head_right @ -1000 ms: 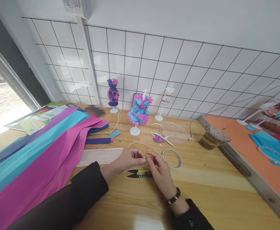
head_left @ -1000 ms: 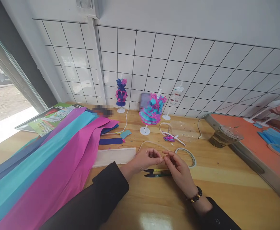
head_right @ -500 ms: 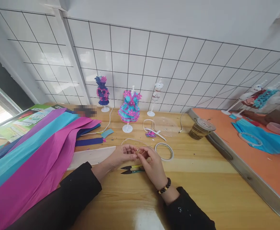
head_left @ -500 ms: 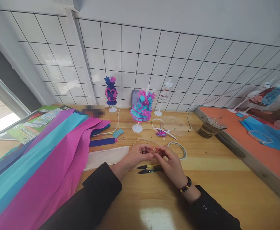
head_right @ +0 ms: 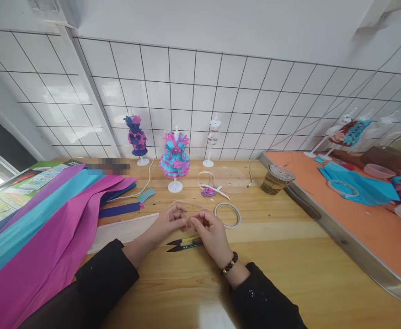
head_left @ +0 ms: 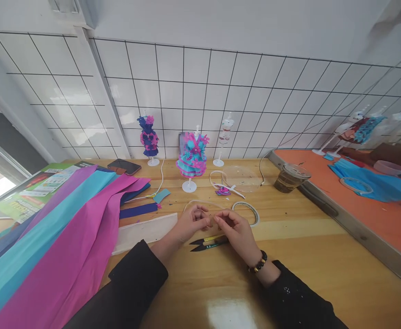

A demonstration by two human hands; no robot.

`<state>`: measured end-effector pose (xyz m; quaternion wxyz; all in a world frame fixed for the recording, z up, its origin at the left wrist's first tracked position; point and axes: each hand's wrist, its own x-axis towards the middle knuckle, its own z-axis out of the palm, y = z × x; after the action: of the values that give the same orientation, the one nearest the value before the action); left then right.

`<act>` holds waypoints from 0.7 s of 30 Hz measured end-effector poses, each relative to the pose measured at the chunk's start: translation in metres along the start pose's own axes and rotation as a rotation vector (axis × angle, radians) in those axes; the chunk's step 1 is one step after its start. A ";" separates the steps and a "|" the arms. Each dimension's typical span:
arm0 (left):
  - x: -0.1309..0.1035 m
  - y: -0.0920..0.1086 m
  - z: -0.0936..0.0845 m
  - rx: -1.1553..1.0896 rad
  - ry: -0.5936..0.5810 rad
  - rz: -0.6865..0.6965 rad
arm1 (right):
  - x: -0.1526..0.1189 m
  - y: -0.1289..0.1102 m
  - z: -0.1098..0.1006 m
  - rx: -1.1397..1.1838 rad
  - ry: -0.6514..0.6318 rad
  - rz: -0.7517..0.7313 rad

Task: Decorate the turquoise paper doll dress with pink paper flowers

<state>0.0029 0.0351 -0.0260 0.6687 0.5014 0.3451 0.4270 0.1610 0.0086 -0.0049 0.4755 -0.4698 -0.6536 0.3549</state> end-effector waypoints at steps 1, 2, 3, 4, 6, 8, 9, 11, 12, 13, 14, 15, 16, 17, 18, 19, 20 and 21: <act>0.003 0.002 0.000 -0.012 0.042 0.008 | 0.000 0.000 0.001 0.057 0.001 0.039; 0.006 0.006 0.000 -0.033 0.089 0.014 | 0.000 0.000 0.002 0.104 0.003 0.070; 0.010 0.010 0.000 -0.064 0.135 0.019 | 0.000 0.000 0.002 0.139 0.007 0.094; 0.014 0.016 0.002 -0.104 0.176 0.028 | 0.001 0.000 0.003 0.165 0.014 0.113; 0.024 0.028 0.006 -0.189 0.234 0.064 | 0.001 0.001 0.005 0.205 0.017 0.141; 0.034 0.038 0.012 -0.251 0.279 0.109 | 0.001 0.002 0.005 0.248 0.003 0.165; 0.039 0.042 0.015 -0.281 0.300 0.124 | 0.001 0.003 0.005 0.267 -0.006 0.177; 0.049 0.047 0.020 -0.352 0.361 0.126 | 0.001 0.003 0.005 0.297 -0.015 0.192; 0.053 0.048 0.022 -0.387 0.396 0.120 | 0.001 0.003 0.005 0.307 -0.014 0.194; 0.058 0.048 0.024 -0.418 0.429 0.115 | 0.001 0.004 0.005 0.315 -0.012 0.194; 0.061 0.048 0.025 -0.445 0.454 0.114 | 0.001 0.004 0.004 0.321 -0.012 0.192; 0.064 0.048 0.026 -0.468 0.470 0.118 | 0.001 0.004 0.004 0.327 -0.014 0.190; 0.067 0.047 0.027 -0.490 0.479 0.125 | 0.001 0.004 0.004 0.331 -0.017 0.188; 0.069 0.047 0.027 -0.513 0.483 0.132 | 0.001 0.005 0.004 0.337 -0.021 0.187; 0.070 0.046 0.027 -0.540 0.484 0.135 | 0.001 0.005 0.004 0.343 -0.024 0.186; 0.071 0.046 0.027 -0.570 0.487 0.133 | 0.001 0.005 0.004 0.352 -0.022 0.184; 0.072 0.046 0.026 -0.605 0.495 0.124 | 0.001 0.005 0.004 0.364 -0.015 0.181; 0.072 0.045 0.026 -0.647 0.503 0.112 | 0.001 0.004 0.005 0.376 -0.008 0.177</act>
<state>0.0447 0.0976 0.0222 0.6622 0.1635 0.3179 0.6585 0.1577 0.0112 -0.0100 0.5191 -0.4270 -0.5339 0.5130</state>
